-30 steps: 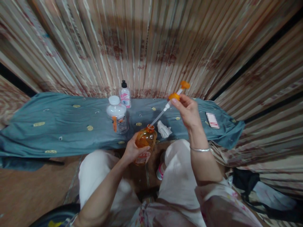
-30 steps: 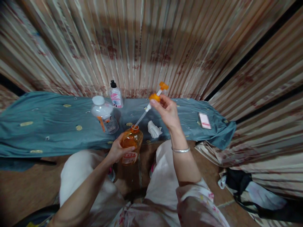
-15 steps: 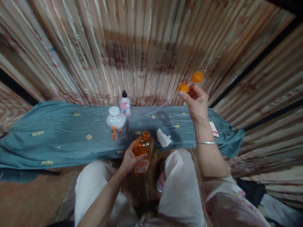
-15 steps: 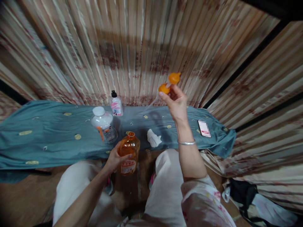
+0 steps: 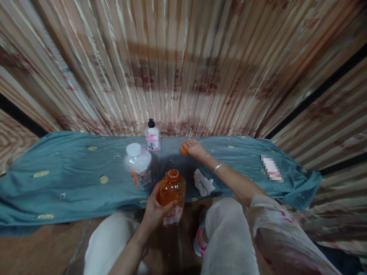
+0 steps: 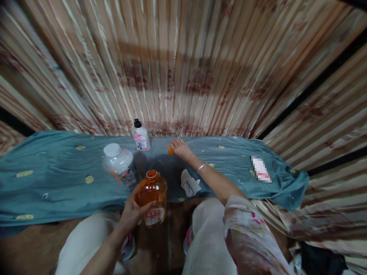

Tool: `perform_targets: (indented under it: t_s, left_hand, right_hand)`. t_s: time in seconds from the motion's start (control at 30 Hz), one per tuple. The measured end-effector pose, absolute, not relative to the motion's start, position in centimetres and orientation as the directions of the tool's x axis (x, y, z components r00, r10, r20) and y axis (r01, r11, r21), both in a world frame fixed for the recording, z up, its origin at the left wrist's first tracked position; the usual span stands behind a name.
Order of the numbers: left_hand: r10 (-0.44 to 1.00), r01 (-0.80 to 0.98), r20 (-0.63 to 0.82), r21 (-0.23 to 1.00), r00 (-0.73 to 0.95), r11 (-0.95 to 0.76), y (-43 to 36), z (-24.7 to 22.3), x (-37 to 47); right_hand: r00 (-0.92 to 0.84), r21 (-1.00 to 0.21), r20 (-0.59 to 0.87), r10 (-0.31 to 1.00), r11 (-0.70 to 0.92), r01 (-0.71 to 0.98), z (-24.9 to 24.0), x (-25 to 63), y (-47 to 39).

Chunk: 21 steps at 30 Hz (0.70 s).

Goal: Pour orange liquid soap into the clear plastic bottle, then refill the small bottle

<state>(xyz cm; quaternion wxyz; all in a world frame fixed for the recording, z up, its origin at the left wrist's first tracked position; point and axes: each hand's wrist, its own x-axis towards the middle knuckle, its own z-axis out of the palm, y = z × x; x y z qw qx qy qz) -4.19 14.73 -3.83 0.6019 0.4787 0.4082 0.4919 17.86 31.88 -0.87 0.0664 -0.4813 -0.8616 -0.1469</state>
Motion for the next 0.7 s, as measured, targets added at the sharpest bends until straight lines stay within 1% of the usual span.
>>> perform_targets:
  t_s: [0.07, 0.17, 0.33, 0.4, 0.5, 0.6, 0.7]
  left_hand:
    - [0.986, -0.187, -0.015, 0.981, 0.169, 0.047, 14.8, -3.9, -4.2]
    - [0.987, -0.175, -0.030, 0.983, 0.156, 0.057, 14.8, -4.2, -4.2]
    - [0.990, -0.152, -0.036, 0.987, 0.140, 0.057, 14.9, -4.4, -4.1]
    - [0.990, -0.158, -0.027, 0.986, 0.137, 0.049, 14.9, -4.4, -4.0]
    - [0.989, -0.160, -0.025, 0.986, 0.144, 0.048, 15.0, -4.3, -4.0]
    - [0.992, -0.161, -0.011, 0.986, 0.129, 0.032, 15.0, -4.2, -4.1]
    - [0.992, -0.153, -0.020, 0.987, 0.121, 0.039, 15.0, -3.9, -4.2]
  right_hand:
    - [-0.546, 0.213, 0.210, 0.811, 0.507, 0.835, -2.3, 18.0, 32.9]
    - [-0.562, 0.216, 0.164, 0.811, 0.527, 0.822, -4.2, 18.3, 33.9]
    - [-0.556, 0.150, 0.138, 0.820, 0.538, 0.830, -6.0, 19.0, 34.5]
    - [-0.538, 0.096, 0.147, 0.830, 0.529, 0.843, -6.1, 19.4, 34.4]
    - [-0.490, -0.017, 0.184, 0.852, 0.501, 0.865, -5.5, 19.6, 33.7]
    - [-0.421, -0.162, 0.237, 0.876, 0.463, 0.871, -4.3, 19.2, 31.5]
    - [-0.369, -0.325, 0.277, 0.887, 0.448, 0.833, -2.6, 18.5, 27.1]
